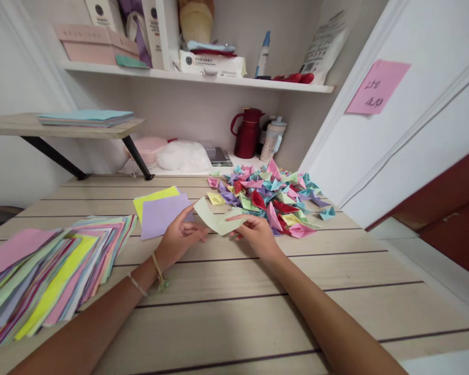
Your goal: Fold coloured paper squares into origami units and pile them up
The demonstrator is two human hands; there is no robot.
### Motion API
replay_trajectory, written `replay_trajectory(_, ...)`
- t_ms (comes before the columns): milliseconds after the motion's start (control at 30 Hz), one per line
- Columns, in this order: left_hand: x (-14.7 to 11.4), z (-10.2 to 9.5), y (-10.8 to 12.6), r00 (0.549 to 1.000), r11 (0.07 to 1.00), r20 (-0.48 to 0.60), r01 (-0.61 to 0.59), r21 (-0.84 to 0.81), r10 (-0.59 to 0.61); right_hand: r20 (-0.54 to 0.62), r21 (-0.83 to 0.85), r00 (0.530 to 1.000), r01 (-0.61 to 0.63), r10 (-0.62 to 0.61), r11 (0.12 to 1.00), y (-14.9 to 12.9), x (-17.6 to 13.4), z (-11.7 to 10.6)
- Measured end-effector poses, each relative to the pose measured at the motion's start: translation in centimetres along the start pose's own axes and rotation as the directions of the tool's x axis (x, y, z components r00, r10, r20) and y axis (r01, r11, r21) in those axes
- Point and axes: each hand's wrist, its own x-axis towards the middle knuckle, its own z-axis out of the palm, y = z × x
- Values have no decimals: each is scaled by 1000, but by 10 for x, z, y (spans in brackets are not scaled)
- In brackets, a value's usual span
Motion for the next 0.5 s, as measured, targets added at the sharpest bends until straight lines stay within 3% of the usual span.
replay_trajectory(167,1,-1,3,997,998,-58,-47,-38,45,80,-64,997,-9,15,998,3,-1,2)
replay_trajectory(333,3,-6,-4,999,993,-29,-27,115,30,3,-91,1000,-21,21,996,4,-1,-1)
replay_trajectory(500,6,-6,-6,989,997,-130,-57,44,63,-76,-87,997,-18,11,996,1,-1,0)
